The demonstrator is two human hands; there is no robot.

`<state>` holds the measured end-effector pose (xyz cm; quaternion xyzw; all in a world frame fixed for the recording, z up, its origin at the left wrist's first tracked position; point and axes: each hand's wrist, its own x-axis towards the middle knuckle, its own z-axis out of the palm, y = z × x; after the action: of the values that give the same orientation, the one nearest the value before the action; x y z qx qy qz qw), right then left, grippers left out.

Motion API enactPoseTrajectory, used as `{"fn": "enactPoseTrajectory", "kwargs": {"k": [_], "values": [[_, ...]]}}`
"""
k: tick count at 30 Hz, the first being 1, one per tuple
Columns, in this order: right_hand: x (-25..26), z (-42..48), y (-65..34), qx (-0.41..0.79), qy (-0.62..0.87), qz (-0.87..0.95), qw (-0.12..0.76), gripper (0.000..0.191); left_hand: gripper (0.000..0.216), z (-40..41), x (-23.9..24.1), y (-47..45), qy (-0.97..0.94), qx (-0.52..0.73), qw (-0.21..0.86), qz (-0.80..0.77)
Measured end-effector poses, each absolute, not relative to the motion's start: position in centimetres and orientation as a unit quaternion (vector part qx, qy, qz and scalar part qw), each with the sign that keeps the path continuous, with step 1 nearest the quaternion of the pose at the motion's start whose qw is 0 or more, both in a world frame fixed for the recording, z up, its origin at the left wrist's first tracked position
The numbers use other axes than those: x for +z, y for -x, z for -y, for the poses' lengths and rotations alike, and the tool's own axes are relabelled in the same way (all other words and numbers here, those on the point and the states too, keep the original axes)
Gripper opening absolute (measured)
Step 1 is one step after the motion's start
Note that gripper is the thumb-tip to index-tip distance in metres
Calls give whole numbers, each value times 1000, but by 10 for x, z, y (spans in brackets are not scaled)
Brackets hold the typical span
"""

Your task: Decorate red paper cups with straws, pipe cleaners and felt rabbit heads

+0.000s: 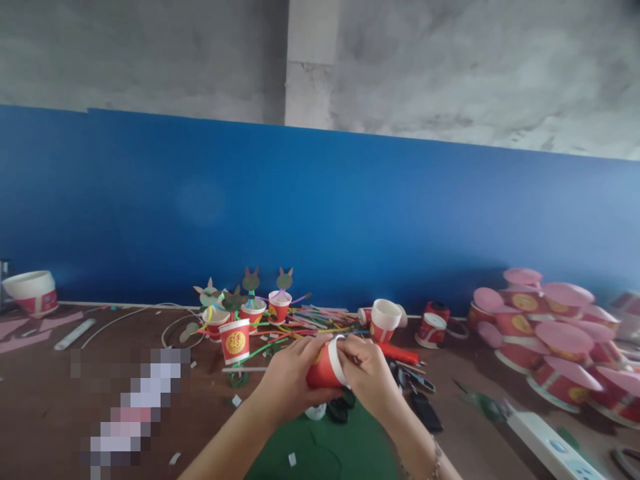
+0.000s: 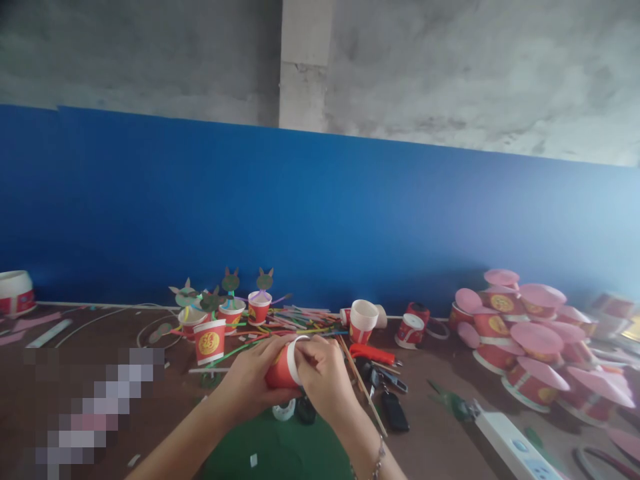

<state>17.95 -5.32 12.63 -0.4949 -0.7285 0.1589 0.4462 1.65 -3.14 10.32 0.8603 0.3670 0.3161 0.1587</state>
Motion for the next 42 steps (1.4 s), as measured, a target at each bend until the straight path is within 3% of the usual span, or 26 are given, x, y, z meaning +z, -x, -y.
{"fn": "enactPoseTrajectory", "kwargs": {"k": [10, 17, 26, 42], "values": [[115, 48, -193, 197, 492, 731, 429, 25, 80, 31, 100, -18, -867, 301, 152, -367], [119, 50, -180, 321, 474, 688, 447, 23, 77, 29, 98, -17, -870, 302, 151, -359], [126, 57, -188, 328, 455, 730, 391, 21, 80, 24, 96, -13, -878, 307, 150, -336], [123, 52, -180, 296, 481, 693, 447, 19, 74, 25, 98, -14, -871, 307, 144, -356]]}}
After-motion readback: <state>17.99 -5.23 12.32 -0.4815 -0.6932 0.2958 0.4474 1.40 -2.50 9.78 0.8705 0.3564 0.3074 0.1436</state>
